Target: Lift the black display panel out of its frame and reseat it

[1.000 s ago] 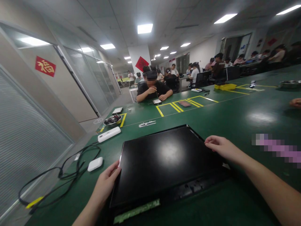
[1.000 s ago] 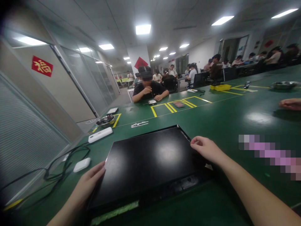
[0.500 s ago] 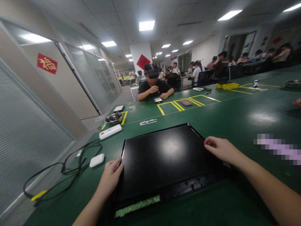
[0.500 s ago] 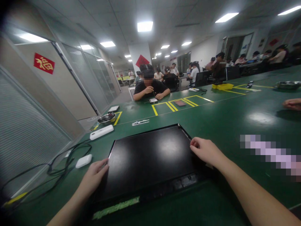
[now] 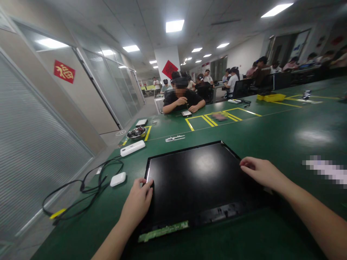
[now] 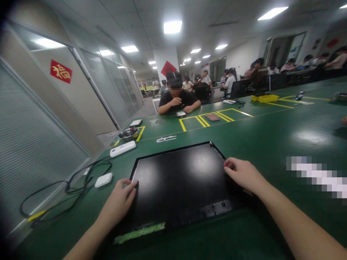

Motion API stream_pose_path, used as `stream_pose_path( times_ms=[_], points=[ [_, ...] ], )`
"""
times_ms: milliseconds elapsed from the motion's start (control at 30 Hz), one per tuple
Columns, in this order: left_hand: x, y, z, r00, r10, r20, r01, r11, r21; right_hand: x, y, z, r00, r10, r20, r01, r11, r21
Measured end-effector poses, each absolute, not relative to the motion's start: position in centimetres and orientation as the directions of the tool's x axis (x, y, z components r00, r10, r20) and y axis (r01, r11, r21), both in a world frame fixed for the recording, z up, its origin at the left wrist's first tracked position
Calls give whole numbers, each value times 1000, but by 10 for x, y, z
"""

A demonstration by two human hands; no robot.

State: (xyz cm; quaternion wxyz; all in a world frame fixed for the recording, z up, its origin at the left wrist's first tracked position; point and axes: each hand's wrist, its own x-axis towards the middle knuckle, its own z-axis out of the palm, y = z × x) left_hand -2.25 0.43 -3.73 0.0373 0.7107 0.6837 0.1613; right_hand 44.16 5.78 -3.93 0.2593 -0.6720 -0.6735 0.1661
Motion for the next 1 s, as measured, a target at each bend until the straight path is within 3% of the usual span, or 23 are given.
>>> stream_pose_path(
  times_ms=[167,400,700,1000],
  points=[
    [-30,5,-41,30,983,180,957,-81,279,438,56,-34,40,990,134,832,42,-554],
    [-40,5,-45,21,976,215,911,-108,398,440,59,-36,48,988,146,820,45,-571],
    [-49,1,-36,-88,964,252,877,-45,479,449,76,-52,-18,937,350,860,192,-472],
    [-59,6,-46,-162,956,247,937,70,343,449,82,-66,-114,952,283,860,237,-452]
  ],
)
